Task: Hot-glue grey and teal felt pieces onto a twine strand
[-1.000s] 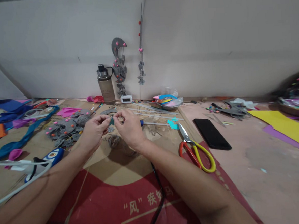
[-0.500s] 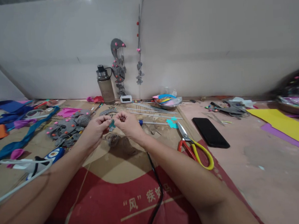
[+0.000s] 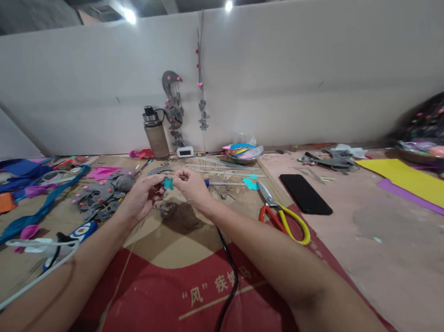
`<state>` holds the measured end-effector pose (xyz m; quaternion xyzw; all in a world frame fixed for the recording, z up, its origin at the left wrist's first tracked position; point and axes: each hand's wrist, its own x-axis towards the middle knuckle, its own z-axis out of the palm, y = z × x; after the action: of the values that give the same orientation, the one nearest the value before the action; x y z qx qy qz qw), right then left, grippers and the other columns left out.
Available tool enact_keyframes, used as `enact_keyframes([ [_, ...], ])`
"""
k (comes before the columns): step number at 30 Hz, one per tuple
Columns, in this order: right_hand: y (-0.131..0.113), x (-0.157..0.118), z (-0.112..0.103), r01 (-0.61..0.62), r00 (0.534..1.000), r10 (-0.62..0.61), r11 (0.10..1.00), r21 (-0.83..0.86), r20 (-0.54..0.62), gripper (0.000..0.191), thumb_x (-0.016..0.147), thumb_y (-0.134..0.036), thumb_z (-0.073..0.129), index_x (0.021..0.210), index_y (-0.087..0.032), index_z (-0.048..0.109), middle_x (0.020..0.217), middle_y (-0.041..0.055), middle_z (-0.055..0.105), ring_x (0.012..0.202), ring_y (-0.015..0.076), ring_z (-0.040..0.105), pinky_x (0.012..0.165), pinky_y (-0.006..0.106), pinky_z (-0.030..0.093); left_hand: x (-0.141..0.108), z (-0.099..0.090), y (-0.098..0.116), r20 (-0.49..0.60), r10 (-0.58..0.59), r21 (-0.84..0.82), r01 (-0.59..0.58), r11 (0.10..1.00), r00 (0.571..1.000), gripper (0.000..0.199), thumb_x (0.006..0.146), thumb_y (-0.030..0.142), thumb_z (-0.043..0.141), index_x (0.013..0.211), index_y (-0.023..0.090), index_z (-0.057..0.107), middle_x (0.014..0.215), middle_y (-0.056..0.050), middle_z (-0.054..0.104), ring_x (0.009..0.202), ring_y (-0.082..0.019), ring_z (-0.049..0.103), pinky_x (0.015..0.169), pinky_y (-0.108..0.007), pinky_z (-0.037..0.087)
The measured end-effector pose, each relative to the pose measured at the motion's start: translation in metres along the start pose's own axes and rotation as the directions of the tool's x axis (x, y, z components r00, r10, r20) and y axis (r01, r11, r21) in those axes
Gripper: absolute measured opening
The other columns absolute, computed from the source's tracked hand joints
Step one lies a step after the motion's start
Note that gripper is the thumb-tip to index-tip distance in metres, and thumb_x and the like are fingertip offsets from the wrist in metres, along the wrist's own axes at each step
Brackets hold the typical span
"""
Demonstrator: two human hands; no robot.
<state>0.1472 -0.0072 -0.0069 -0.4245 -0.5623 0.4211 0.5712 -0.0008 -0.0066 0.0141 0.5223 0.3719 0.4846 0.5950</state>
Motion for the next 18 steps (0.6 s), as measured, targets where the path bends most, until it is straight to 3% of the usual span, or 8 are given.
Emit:
enact_keyframes([
  [11,0.011,-0.011,0.01,0.125,0.986,-0.128,0.992,-0.031,-0.11,0.016,0.074,-0.034,0.055,0.074,-0.018,0.052,0.062,-0.0047,0.046,0.056,0.0093,0.039,0.054,0.022,0.031,0.002,0.0,-0.008,-0.007,0.016,0.102,-0.015,0.995,1.0,0.029,0.06,0.035,0.076,0.071,0.014,0.059,0.054,0.002,0.054,0.046,-0.006,0.043,0.044,-0.018,0.027],
  [18,0.007,-0.015,0.007,0.297,0.926,-0.346,0.914,-0.278,-0.15,0.011,0.077,-0.03,0.052,0.077,-0.019,0.054,0.066,-0.0029,0.05,0.058,0.0103,0.041,0.055,0.023,0.034,0.003,-0.002,-0.013,-0.008,0.185,0.224,-0.178,0.958,0.983,0.023,0.069,0.034,0.072,0.076,0.015,0.062,0.056,0.004,0.05,0.048,-0.006,0.042,0.046,-0.02,0.028],
])
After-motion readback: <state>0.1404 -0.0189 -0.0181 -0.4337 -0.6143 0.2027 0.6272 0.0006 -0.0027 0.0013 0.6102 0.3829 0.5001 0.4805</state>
